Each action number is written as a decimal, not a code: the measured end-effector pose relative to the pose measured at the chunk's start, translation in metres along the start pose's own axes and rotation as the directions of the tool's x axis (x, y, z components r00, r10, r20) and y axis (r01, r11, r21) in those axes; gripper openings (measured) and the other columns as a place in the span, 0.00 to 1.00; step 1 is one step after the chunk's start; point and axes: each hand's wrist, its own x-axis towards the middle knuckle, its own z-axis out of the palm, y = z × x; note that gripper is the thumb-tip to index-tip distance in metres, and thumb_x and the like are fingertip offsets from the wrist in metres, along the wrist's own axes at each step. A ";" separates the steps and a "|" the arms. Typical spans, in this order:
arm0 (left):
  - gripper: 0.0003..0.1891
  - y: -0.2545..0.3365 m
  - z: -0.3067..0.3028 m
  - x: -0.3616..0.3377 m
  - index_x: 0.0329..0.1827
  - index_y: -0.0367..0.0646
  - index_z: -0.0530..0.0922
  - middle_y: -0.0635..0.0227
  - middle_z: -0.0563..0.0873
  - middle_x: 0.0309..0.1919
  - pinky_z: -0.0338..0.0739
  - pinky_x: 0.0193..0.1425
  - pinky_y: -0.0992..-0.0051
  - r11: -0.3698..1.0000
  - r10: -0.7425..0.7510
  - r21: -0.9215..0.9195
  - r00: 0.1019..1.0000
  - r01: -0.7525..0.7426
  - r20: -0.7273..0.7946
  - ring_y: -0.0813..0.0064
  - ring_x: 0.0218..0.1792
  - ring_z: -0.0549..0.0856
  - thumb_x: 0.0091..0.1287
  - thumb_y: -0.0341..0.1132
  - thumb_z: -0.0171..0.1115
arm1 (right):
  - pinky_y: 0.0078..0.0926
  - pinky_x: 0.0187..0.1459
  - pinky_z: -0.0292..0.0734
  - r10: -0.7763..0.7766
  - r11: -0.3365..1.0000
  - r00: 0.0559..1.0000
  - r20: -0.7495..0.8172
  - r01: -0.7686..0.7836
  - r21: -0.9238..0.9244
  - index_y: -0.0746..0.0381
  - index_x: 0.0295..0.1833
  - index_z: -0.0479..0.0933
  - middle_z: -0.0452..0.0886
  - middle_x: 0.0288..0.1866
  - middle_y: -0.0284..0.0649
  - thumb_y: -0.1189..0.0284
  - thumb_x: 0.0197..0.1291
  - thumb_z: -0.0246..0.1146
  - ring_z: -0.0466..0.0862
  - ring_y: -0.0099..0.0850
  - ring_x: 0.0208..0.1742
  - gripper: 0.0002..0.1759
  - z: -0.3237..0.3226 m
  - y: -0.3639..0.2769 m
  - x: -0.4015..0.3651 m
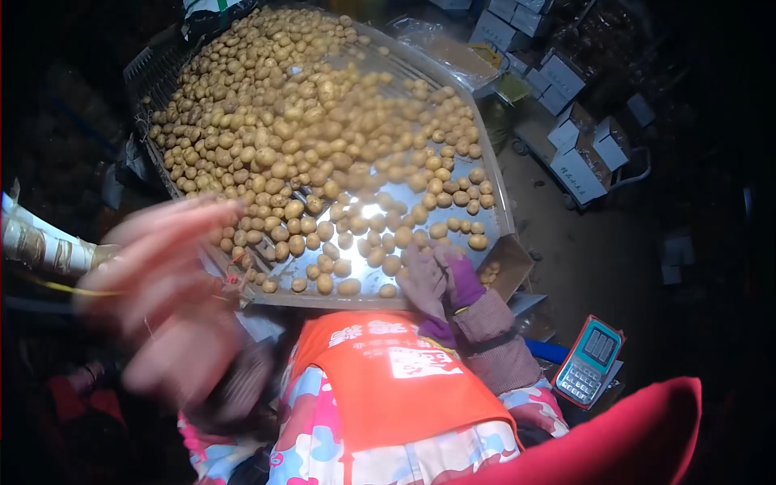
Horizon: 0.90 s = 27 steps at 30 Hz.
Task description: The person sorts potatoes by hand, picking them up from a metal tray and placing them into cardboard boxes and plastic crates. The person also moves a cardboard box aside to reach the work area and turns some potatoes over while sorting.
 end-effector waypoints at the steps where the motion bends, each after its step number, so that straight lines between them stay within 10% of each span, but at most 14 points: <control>1: 0.21 -0.057 -0.001 -0.029 0.67 0.45 0.72 0.61 0.75 0.63 0.64 0.71 0.63 0.921 -0.386 0.054 0.922 0.385 0.022 0.67 0.65 0.73 0.74 0.40 0.50 | 0.30 0.59 0.78 -0.022 0.998 0.999 0.039 0.020 0.052 0.64 0.70 0.66 0.78 0.59 0.42 0.61 0.72 0.53 0.81 0.34 0.59 0.27 0.002 0.001 0.000; 3: 0.24 -0.178 -0.002 -0.116 0.71 0.46 0.68 0.67 0.78 0.58 0.72 0.52 0.76 0.538 -0.843 0.012 0.537 0.843 0.020 0.77 0.50 0.77 0.78 0.49 0.48 | 0.31 0.59 0.77 -0.067 0.992 0.981 0.181 0.046 0.116 0.62 0.69 0.68 0.78 0.59 0.40 0.61 0.73 0.51 0.80 0.32 0.59 0.24 0.000 0.005 0.008; 4: 0.28 -0.180 0.029 -0.126 0.74 0.47 0.65 0.65 0.76 0.60 0.73 0.59 0.71 0.104 -0.990 -0.333 0.128 0.937 0.053 0.72 0.54 0.77 0.78 0.54 0.46 | 0.33 0.60 0.75 -0.087 0.991 0.955 0.283 0.054 0.125 0.60 0.67 0.70 0.78 0.59 0.37 0.61 0.74 0.52 0.78 0.31 0.60 0.22 -0.007 0.007 0.017; 6: 0.33 -0.236 0.029 -0.208 0.77 0.49 0.60 0.56 0.71 0.68 0.65 0.72 0.46 -0.224 -0.938 -0.571 -0.014 0.790 0.347 0.55 0.67 0.73 0.76 0.60 0.43 | 0.33 0.60 0.74 -0.133 0.991 0.943 0.304 0.127 0.040 0.59 0.65 0.72 0.78 0.60 0.36 0.60 0.74 0.52 0.78 0.30 0.60 0.21 -0.022 0.009 0.038; 11: 0.34 -0.257 0.056 -0.229 0.78 0.54 0.57 0.59 0.65 0.72 0.64 0.73 0.55 -0.558 -0.697 -0.666 0.156 0.495 0.700 0.59 0.70 0.68 0.74 0.60 0.43 | 0.27 0.56 0.78 -0.300 0.937 0.951 0.074 0.308 -0.163 0.62 0.63 0.73 0.81 0.58 0.45 0.59 0.74 0.52 0.81 0.33 0.58 0.21 -0.078 0.022 0.107; 14: 0.31 -0.278 0.080 -0.233 0.75 0.50 0.61 0.59 0.70 0.67 0.67 0.69 0.60 -0.502 -0.742 -0.637 0.086 0.585 0.664 0.61 0.66 0.72 0.73 0.54 0.47 | 0.30 0.56 0.79 -0.519 0.503 0.845 0.127 0.423 -0.754 0.63 0.62 0.73 0.80 0.57 0.50 0.62 0.74 0.52 0.81 0.34 0.59 0.20 -0.101 0.021 0.118; 16: 0.29 -0.280 0.082 -0.241 0.74 0.48 0.64 0.59 0.73 0.64 0.70 0.66 0.62 -0.412 -0.792 -0.587 0.044 0.697 0.609 0.63 0.63 0.75 0.73 0.50 0.50 | 0.32 0.56 0.79 -0.554 -0.034 0.746 0.369 0.423 -0.906 0.63 0.62 0.73 0.80 0.57 0.51 0.65 0.74 0.52 0.81 0.35 0.59 0.18 -0.082 0.018 0.109; 18: 0.27 -0.275 0.070 -0.249 0.72 0.45 0.67 0.59 0.76 0.61 0.73 0.63 0.65 -0.288 -0.848 -0.515 0.035 0.808 0.530 0.65 0.60 0.77 0.72 0.45 0.54 | 0.32 0.59 0.77 -0.504 -0.069 0.750 0.429 0.460 -0.885 0.63 0.65 0.70 0.79 0.58 0.49 0.65 0.74 0.51 0.80 0.35 0.60 0.20 -0.095 0.024 0.117; 22: 0.23 -0.258 0.045 -0.239 0.68 0.40 0.73 0.59 0.82 0.55 0.78 0.58 0.71 0.094 -0.953 -0.323 0.179 0.942 0.246 0.68 0.55 0.83 0.71 0.37 0.60 | 0.30 0.61 0.75 -0.470 0.621 0.863 0.184 0.472 -0.626 0.64 0.71 0.63 0.78 0.60 0.42 0.61 0.74 0.52 0.79 0.32 0.60 0.27 -0.159 0.044 0.144; 24: 0.19 -0.259 0.052 -0.217 0.60 0.36 0.77 0.59 0.85 0.49 0.79 0.55 0.73 0.337 -0.934 -0.136 0.349 0.932 0.080 0.70 0.51 0.85 0.66 0.27 0.60 | 0.32 0.57 0.77 -0.611 0.562 0.784 0.110 0.528 -0.637 0.64 0.67 0.67 0.79 0.56 0.43 0.62 0.71 0.56 0.80 0.34 0.56 0.25 -0.147 0.050 0.130; 26: 0.15 -0.263 0.069 -0.205 0.52 0.33 0.80 0.59 0.87 0.46 0.79 0.55 0.73 0.521 -0.846 0.092 0.528 0.848 -0.071 0.70 0.50 0.86 0.62 0.20 0.60 | 0.36 0.51 0.79 -0.821 0.208 0.546 0.167 0.558 -0.803 0.63 0.59 0.75 0.82 0.48 0.45 0.67 0.68 0.60 0.83 0.39 0.49 0.18 -0.120 0.048 0.098; 27: 0.16 -0.266 0.072 -0.202 0.52 0.34 0.80 0.58 0.88 0.46 0.79 0.55 0.73 0.533 -0.840 0.140 0.542 0.834 -0.033 0.70 0.50 0.86 0.61 0.20 0.60 | 0.36 0.50 0.79 -0.736 0.219 0.648 0.196 0.502 -0.836 0.62 0.57 0.76 0.82 0.47 0.44 0.66 0.67 0.61 0.83 0.39 0.47 0.16 -0.100 0.039 0.070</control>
